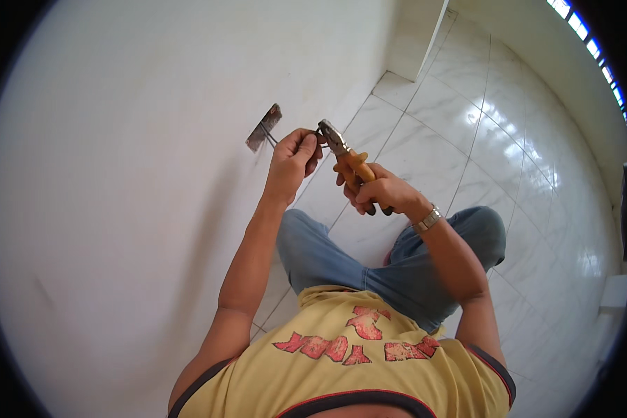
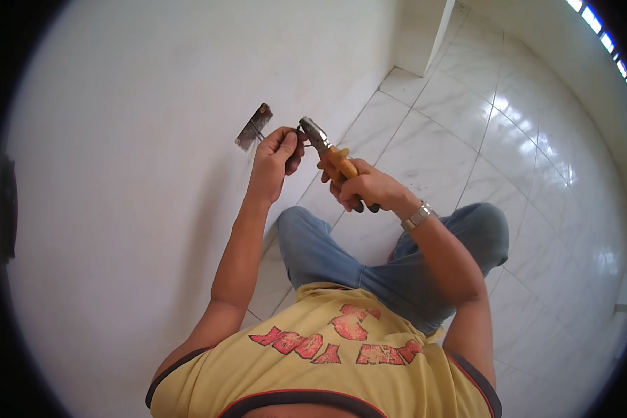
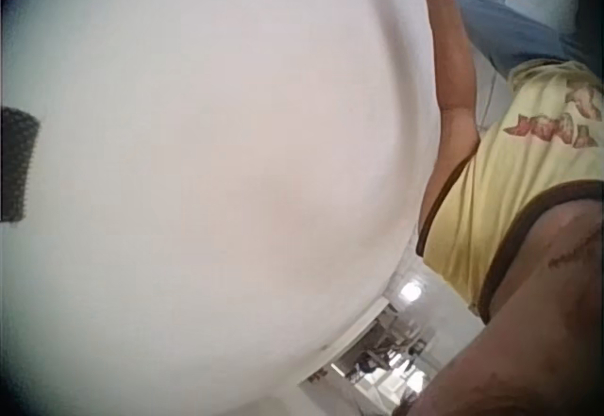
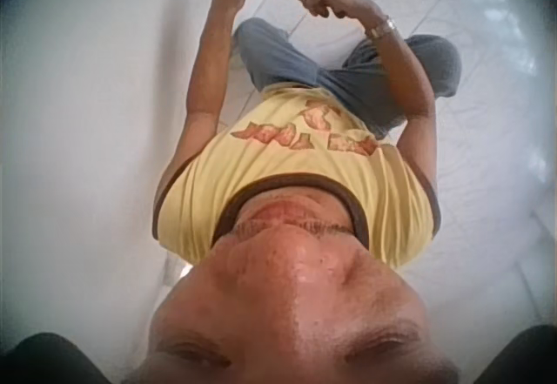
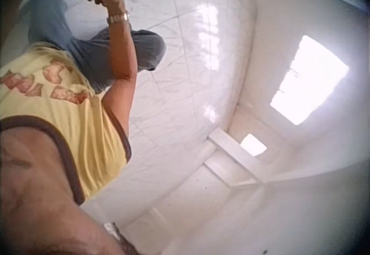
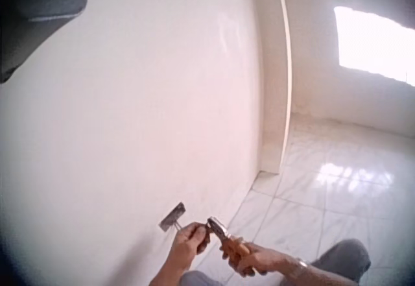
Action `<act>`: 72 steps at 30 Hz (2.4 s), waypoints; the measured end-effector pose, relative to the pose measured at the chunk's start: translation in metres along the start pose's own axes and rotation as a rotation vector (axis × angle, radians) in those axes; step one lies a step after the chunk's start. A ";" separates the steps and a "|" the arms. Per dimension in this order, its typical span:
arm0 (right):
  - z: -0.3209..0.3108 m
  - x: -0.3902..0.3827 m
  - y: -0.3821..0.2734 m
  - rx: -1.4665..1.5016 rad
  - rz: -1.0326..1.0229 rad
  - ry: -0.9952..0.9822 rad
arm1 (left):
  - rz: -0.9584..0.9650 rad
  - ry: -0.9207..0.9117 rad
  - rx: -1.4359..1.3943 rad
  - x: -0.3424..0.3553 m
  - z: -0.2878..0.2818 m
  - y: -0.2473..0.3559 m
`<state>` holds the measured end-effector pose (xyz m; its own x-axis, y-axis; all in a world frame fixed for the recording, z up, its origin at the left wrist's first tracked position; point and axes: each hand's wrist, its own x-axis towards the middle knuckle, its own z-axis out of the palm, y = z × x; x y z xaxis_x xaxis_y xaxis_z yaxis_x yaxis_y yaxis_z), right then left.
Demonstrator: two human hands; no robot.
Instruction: The person strips the ends of wires extending from an electrical box in a wall using pliers.
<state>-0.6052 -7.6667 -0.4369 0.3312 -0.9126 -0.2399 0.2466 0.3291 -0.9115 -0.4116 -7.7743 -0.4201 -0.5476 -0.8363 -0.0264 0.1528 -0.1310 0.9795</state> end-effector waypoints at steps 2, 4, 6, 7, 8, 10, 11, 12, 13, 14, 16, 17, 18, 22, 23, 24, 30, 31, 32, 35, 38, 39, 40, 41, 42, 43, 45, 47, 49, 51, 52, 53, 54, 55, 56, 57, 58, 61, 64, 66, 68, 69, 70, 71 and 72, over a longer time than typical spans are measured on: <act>-0.015 0.003 -0.010 -0.176 0.060 -0.005 | 0.048 0.074 0.209 -0.001 -0.007 -0.003; -0.023 0.011 -0.012 -0.691 -0.085 0.295 | 0.214 0.220 0.613 -0.004 -0.005 -0.003; -0.035 0.021 -0.012 -1.135 -0.339 0.516 | 0.194 0.255 0.680 -0.004 0.008 0.001; -0.038 0.027 -0.015 -1.356 -0.484 0.616 | 0.184 0.283 0.642 0.002 0.014 0.007; -0.037 0.029 -0.015 -1.285 -0.452 0.621 | 0.175 0.309 0.604 0.007 0.018 0.010; -0.030 0.024 -0.015 -1.148 -0.386 0.633 | 0.196 0.310 0.537 0.015 0.018 0.000; -0.033 0.022 -0.020 -1.066 -0.317 0.544 | 0.220 0.298 0.503 0.022 0.019 -0.007; -0.036 0.018 -0.026 -0.983 -0.248 0.460 | 0.218 0.289 0.488 0.025 0.017 -0.013; -0.040 0.015 -0.033 -0.905 -0.186 0.390 | 0.227 0.269 0.470 0.027 0.012 -0.020; -0.044 0.011 -0.036 -0.821 -0.123 0.324 | 0.233 0.246 0.453 0.026 0.005 -0.029; -0.039 0.004 -0.049 -0.461 -0.048 -0.016 | 0.320 0.113 0.174 0.026 -0.006 -0.042; -0.034 -0.004 -0.050 -0.223 0.093 -0.149 | 0.373 0.067 0.061 0.025 -0.005 -0.050; -0.028 -0.009 -0.045 0.020 0.232 -0.284 | 0.425 0.028 -0.052 0.022 -0.006 -0.056; -0.031 -0.012 -0.031 -0.605 0.061 0.116 | 0.305 0.106 0.188 0.018 0.010 -0.052; -0.034 -0.007 -0.023 -0.749 -0.014 0.210 | 0.347 0.166 0.504 0.014 0.011 -0.044; -0.038 -0.002 -0.016 -0.891 -0.093 0.306 | 0.328 0.204 0.666 0.013 0.014 -0.035; -0.053 0.027 0.026 -1.097 -0.548 0.662 | 0.241 0.314 0.866 0.006 0.044 0.007; -0.053 0.022 0.020 -0.895 -0.391 0.461 | 0.338 0.291 0.731 0.011 0.035 -0.003; -0.042 0.012 0.009 -0.558 -0.199 0.242 | 0.433 0.271 0.596 0.021 0.020 -0.026; -0.017 -0.011 -0.008 0.211 0.219 -0.165 | 0.523 0.185 0.336 0.027 0.000 -0.067; -0.008 -0.020 0.006 0.483 0.248 -0.121 | 0.413 0.250 0.460 0.016 0.014 -0.058; -0.013 -0.014 -0.005 -0.080 0.198 0.056 | 0.361 0.279 0.548 0.009 0.020 -0.046; -0.024 -0.006 0.010 -0.826 0.015 0.354 | 0.322 0.296 0.634 0.006 0.025 -0.039; -0.040 0.001 0.018 -1.133 -0.218 0.514 | 0.345 0.305 0.758 0.002 0.026 -0.041; -0.050 0.005 0.021 -1.430 -0.459 0.667 | 0.345 0.327 0.732 0.001 0.029 -0.036; -0.047 0.006 0.024 -1.339 -0.420 0.653 | 0.336 0.346 0.710 -0.002 0.032 -0.027; -0.038 0.011 0.021 -1.173 -0.366 0.617 | 0.311 0.335 0.629 -0.002 0.032 -0.011; -0.037 0.007 0.009 -0.758 -0.187 0.375 | 0.289 0.327 0.550 0.002 0.033 -0.015; -0.034 0.002 0.005 -0.495 -0.115 0.206 | 0.273 0.314 0.518 0.004 0.032 -0.015; -0.034 0.003 -0.008 -0.289 -0.036 0.088 | 0.265 0.297 0.534 0.005 0.030 -0.015; -0.030 0.004 -0.015 -0.181 0.018 0.019 | 0.256 0.262 0.469 0.004 0.025 -0.016; -0.028 0.004 -0.024 -0.075 0.102 -0.068 | 0.249 0.230 0.403 0.007 0.019 -0.015; -0.025 0.003 -0.022 -0.069 0.115 -0.052 | 0.243 0.199 0.337 0.006 0.014 -0.016; -0.023 -0.001 -0.021 -0.071 0.114 -0.033 | 0.186 0.179 0.345 0.006 0.013 -0.015; -0.021 -0.002 -0.022 -0.073 0.113 -0.015 | 0.189 0.179 0.371 0.006 0.013 -0.014; -0.023 0.001 -0.020 -0.130 0.063 0.001 | 0.192 0.178 0.396 0.007 0.013 -0.012; -0.024 0.003 -0.016 -0.179 0.012 0.018 | 0.190 0.174 0.425 0.006 0.013 -0.010; -0.022 0.005 -0.019 -0.198 -0.048 0.025 | 0.254 0.192 0.461 0.004 0.015 -0.018; -0.021 0.003 -0.022 -0.187 -0.028 0.038 | 0.257 0.255 0.422 -0.001 0.021 -0.015; -0.021 0.002 -0.023 -0.197 -0.033 0.047 | 0.266 0.250 0.399 0.000 0.025 -0.014; -0.021 0.001 -0.022 -0.206 -0.064 0.046 | 0.241 0.209 0.418 -0.002 0.027 -0.011; -0.022 0.000 -0.021 -0.219 -0.073 0.049 | 0.215 0.170 0.447 -0.003 0.027 -0.007; -0.023 0.000 -0.021 -0.232 -0.082 0.052 | 0.190 0.131 0.477 -0.004 0.028 -0.005; -0.024 0.001 -0.021 -0.245 -0.092 0.055 | 0.201 0.143 0.452 -0.004 0.029 -0.007; -0.025 0.001 -0.023 -0.264 -0.064 0.054 | 0.213 0.155 0.426 -0.004 0.031 -0.008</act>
<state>-0.6331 -7.6808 -0.4245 0.2717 -0.9434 -0.1900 0.0176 0.2023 -0.9792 -0.4360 -7.7532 -0.4216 -0.4075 -0.8942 0.1854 -0.1196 0.2535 0.9599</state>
